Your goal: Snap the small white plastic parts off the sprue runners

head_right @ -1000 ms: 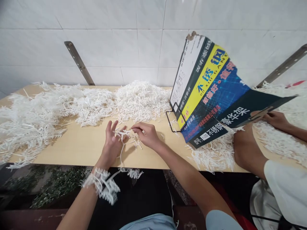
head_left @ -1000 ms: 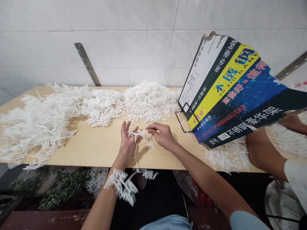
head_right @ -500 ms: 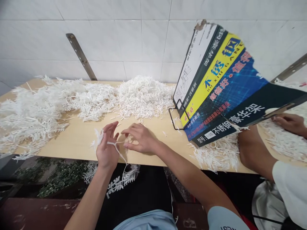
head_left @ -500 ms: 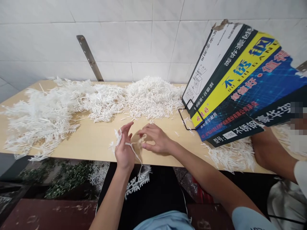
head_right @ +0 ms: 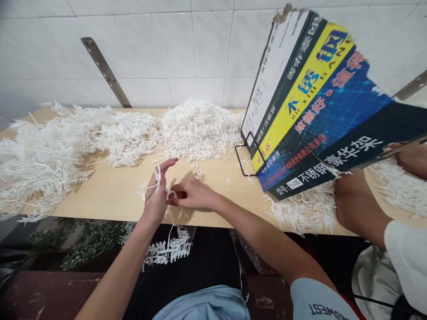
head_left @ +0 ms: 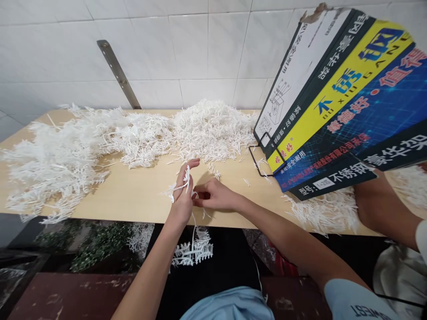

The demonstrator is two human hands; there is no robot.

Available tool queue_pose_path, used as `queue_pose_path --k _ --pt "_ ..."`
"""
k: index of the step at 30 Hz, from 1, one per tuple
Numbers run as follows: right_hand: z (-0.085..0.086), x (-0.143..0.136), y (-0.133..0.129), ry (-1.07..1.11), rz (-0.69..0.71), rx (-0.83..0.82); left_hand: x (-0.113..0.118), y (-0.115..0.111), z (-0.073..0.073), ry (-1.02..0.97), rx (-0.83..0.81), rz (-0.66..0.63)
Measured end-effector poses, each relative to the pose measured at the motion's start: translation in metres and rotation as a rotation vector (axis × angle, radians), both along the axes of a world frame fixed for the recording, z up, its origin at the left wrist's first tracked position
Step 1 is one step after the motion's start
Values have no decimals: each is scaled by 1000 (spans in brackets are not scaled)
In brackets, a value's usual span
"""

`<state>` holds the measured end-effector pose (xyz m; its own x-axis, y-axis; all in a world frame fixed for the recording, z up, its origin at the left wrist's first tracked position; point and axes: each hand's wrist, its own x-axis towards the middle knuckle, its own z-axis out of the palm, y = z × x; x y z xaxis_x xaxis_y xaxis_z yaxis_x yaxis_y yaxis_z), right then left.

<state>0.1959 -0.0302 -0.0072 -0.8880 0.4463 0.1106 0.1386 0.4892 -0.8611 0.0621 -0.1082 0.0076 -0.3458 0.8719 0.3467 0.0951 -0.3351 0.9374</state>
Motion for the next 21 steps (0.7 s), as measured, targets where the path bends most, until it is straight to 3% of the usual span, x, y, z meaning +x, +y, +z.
queue_pose_path --k 4,10,16,19,21 --pt "1 -3 2 -33 27 -110 -1 8 0 -32 46 87" --pt "1 0 4 -36 112 -255 5 14 0 -71 92 73" --pt "-3 1 7 68 -99 -365 -10 -15 -1 -24 -161 142" --pt "-2 0 4 78 -174 -453 -3 -38 -6 -71 -297 167" --pt "-1 -1 1 76 -182 -516 6 -51 -9 15 -408 169"
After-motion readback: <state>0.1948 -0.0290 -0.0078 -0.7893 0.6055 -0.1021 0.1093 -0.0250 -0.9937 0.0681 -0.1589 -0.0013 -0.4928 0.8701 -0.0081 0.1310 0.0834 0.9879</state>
